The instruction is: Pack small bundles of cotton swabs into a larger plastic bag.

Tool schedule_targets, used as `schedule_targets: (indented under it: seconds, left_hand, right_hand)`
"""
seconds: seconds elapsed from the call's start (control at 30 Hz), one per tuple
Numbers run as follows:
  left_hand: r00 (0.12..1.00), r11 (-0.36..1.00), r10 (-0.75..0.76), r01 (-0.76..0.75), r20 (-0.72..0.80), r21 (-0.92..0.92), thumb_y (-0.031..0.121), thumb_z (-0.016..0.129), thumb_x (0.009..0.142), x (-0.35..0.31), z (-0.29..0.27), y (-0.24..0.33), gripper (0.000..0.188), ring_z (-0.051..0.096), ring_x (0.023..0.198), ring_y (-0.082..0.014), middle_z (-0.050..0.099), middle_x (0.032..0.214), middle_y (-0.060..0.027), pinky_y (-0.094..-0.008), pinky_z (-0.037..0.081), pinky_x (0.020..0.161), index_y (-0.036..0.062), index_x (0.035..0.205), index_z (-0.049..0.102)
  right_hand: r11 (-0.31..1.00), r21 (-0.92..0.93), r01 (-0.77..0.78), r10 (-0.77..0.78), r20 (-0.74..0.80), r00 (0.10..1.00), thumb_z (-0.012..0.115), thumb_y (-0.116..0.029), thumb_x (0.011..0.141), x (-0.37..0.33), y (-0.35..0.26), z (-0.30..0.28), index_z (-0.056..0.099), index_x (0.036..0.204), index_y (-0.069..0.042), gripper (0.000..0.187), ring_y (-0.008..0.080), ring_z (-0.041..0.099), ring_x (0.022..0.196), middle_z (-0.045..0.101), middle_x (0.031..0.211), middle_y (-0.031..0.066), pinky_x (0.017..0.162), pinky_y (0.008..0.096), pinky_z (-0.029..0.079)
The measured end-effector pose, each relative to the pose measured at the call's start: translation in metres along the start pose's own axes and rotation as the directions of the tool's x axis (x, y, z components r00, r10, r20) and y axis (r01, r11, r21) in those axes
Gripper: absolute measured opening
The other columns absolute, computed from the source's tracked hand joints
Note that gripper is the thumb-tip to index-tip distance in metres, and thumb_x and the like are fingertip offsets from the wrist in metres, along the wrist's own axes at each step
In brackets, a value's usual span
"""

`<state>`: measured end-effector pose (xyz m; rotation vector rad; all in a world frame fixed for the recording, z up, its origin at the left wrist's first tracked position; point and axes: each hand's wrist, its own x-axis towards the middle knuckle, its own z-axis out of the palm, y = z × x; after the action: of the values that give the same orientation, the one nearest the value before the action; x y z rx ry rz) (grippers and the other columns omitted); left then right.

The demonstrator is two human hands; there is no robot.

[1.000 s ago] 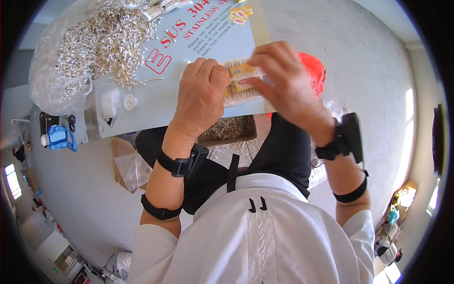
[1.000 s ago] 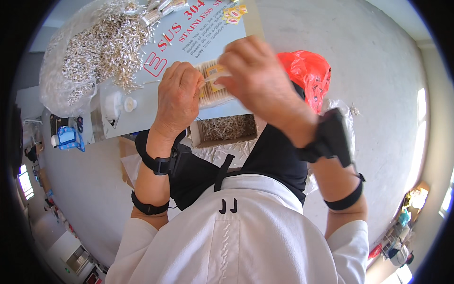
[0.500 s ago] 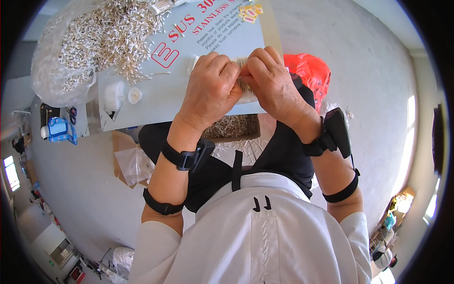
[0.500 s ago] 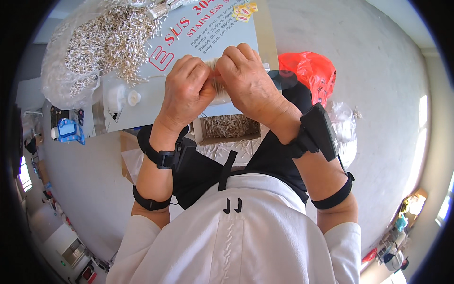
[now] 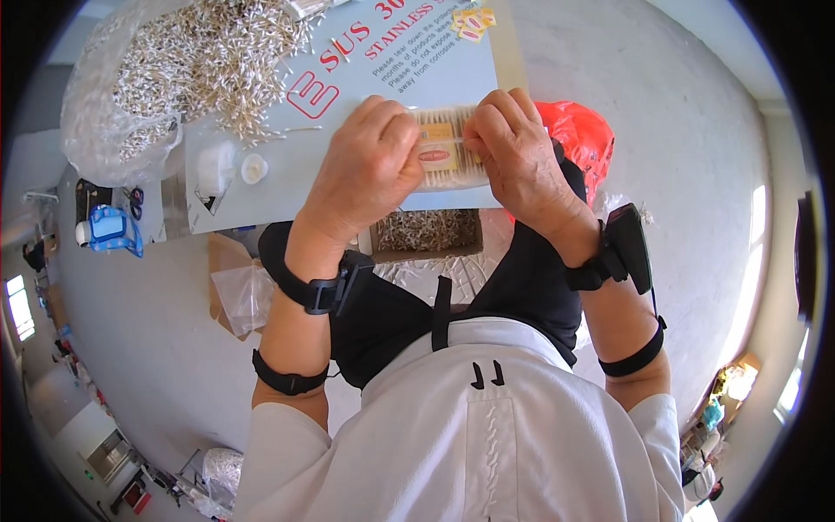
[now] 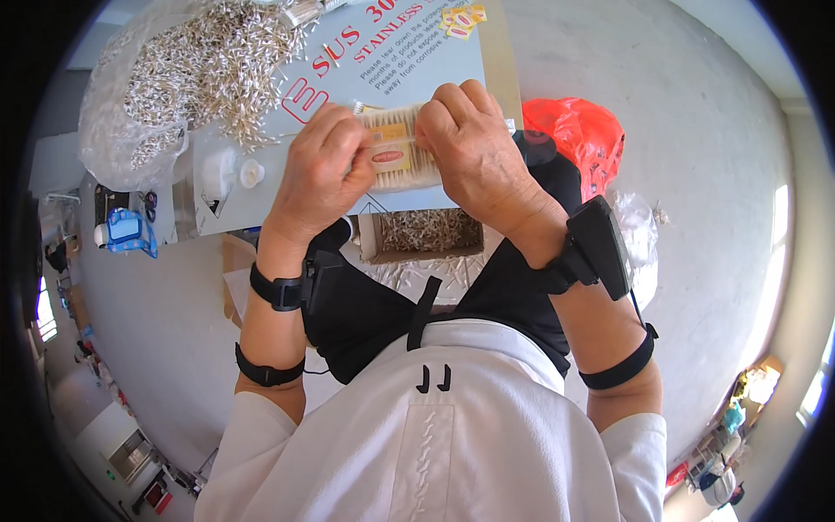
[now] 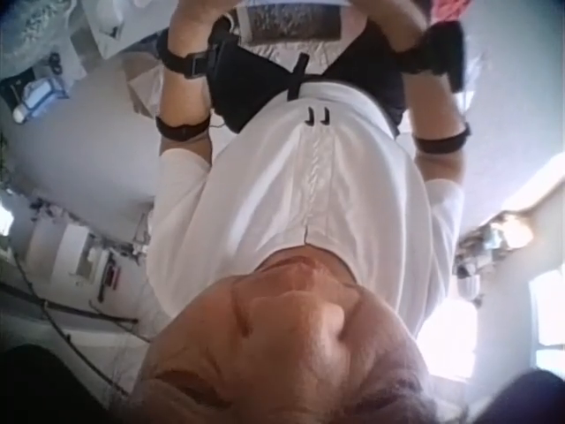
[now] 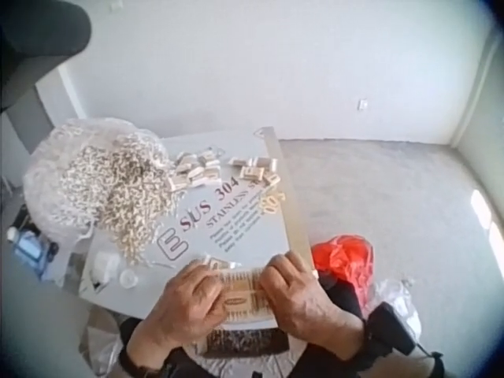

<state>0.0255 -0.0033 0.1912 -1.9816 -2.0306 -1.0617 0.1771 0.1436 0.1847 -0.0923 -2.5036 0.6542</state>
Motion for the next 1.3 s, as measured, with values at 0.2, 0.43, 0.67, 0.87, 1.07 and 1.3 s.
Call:
schedule_targets:
  seconds: [0.2, 0.43, 0.67, 0.87, 1.07, 1.3]
  left_hand:
    - [0.999, 0.999, -0.022, 0.024, -0.033, 0.034, -0.011, 0.063, 0.066, -0.017, -0.017, -0.008, 0.023, 0.053, 0.072, -0.0311, 0.050, 0.075, -0.0111, -0.0403, 0.048, 0.062, 0.0023, 0.078, 0.049]
    - [0.999, 0.995, -0.037, 0.041, -0.037, 0.088, -0.014, 0.060, 0.064, -0.027, -0.043, -0.011, 0.025, 0.050, 0.069, -0.0308, 0.047, 0.073, -0.0105, -0.0400, 0.045, 0.059, 0.0032, 0.077, 0.048]
    - [0.986, 0.985, -0.140, 0.148, -0.094, 0.083, -0.004, 0.073, 0.069, -0.028, -0.068, -0.002, 0.028, 0.057, 0.085, -0.0308, 0.058, 0.090, -0.0110, -0.0402, 0.048, 0.072, 0.0025, 0.092, 0.057]
    - [0.996, 0.992, -0.091, 0.091, -0.009, 0.092, 0.009, 0.078, 0.073, -0.003, -0.027, 0.020, 0.027, 0.056, 0.089, -0.0284, 0.058, 0.091, -0.0088, -0.0385, 0.045, 0.077, 0.0036, 0.093, 0.060]
    - [0.996, 0.987, -0.049, 0.038, 0.070, 0.158, 0.005, 0.067, 0.077, 0.014, 0.004, 0.030, 0.012, 0.054, 0.082, -0.0274, 0.054, 0.081, -0.0083, -0.0387, 0.045, 0.072, 0.0032, 0.081, 0.056]
    - [0.997, 0.985, -0.051, 0.039, 0.065, 0.169, -0.001, 0.064, 0.076, 0.007, 0.015, 0.026, 0.012, 0.053, 0.081, -0.0298, 0.053, 0.081, -0.0111, -0.0408, 0.046, 0.072, 0.0018, 0.079, 0.052]
  right_hand:
    - [1.000, -0.008, -0.002, 0.002, 0.011, 1.000, 0.064, 0.001, 0.079, 0.000, -0.002, 0.000, 0.050, 0.090, -0.003, 0.018, 0.0325, 0.049, 0.085, 0.052, 0.091, 0.0121, 0.078, 0.0418, 0.044]
    - [1.000, -0.001, 0.015, -0.015, -0.029, 0.999, 0.063, 0.005, 0.082, 0.002, -0.005, 0.001, 0.051, 0.089, -0.003, 0.016, 0.0343, 0.047, 0.083, 0.050, 0.089, 0.0125, 0.073, 0.0422, 0.044]
    - [1.000, -0.002, 0.000, 0.000, -0.005, 1.000, 0.063, 0.000, 0.082, 0.000, -0.001, -0.001, 0.051, 0.091, -0.004, 0.016, 0.0331, 0.049, 0.087, 0.052, 0.091, 0.0121, 0.080, 0.0427, 0.043]
    - [0.998, 0.026, 0.061, -0.060, -0.049, 0.997, 0.062, -0.003, 0.082, 0.001, 0.000, 0.006, 0.051, 0.090, -0.003, 0.014, 0.0330, 0.049, 0.087, 0.052, 0.091, 0.0129, 0.080, 0.0431, 0.042]
    - [0.997, -0.057, 0.061, -0.060, 0.006, 0.998, 0.062, -0.004, 0.081, 0.002, 0.000, 0.003, 0.053, 0.090, -0.003, 0.013, 0.0321, 0.050, 0.089, 0.052, 0.092, 0.0124, 0.080, 0.0422, 0.043]
    - [0.993, -0.031, 0.114, -0.113, 0.022, 0.993, 0.062, -0.003, 0.077, 0.000, 0.002, -0.001, 0.055, 0.089, -0.003, 0.013, 0.0308, 0.053, 0.090, 0.054, 0.092, 0.0109, 0.082, 0.0401, 0.045]
